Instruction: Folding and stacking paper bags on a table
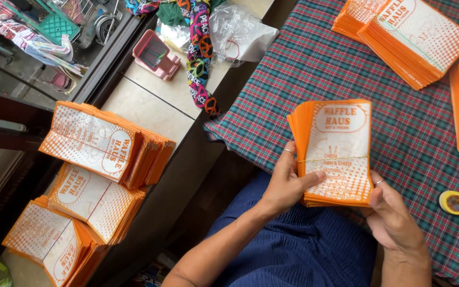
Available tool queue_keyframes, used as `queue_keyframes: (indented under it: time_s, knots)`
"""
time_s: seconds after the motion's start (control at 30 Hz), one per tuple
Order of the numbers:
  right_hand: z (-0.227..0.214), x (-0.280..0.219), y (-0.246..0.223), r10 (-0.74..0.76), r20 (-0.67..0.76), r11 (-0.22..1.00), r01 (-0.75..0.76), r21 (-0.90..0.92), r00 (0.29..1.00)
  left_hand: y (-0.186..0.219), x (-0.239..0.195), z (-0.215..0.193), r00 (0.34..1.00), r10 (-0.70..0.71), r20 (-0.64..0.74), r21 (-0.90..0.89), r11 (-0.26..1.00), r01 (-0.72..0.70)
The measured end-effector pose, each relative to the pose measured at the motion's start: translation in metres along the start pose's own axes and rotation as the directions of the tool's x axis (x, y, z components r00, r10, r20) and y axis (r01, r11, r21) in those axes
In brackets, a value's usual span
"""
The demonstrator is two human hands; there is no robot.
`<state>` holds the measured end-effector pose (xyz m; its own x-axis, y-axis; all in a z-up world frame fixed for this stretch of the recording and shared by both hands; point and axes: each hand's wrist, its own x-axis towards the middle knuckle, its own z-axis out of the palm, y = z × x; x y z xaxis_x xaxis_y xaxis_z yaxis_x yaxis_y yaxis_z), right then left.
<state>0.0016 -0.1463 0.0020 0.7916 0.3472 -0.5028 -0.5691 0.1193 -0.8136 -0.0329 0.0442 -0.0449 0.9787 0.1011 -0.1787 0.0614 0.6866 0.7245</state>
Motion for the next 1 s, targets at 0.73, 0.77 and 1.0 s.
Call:
queue_keyframes:
  time_s: [0.73, 0.77, 1.0]
  knots:
    - [0.093, 0.006, 0.026, -0.15, 0.641, 0.962, 0.261, -0.081, 0.753, 0.163, -0.114, -0.068, 0.925, 0.364, -0.111, 0.238, 0.913, -0.331]
    - [0.092, 0.007, 0.02, -0.187, 0.659, 0.932, 0.344, -0.116, 0.729, 0.184, -0.123, -0.077, 0.894, 0.413, -0.176, 0.31, 0.885, -0.348]
    - [0.044, 0.015, 0.016, -0.107, 0.377, 0.937, 0.221, -0.272, 0.92, 0.284, -0.204, -0.147, 0.535, 0.719, -0.444, 0.449, 0.695, -0.562]
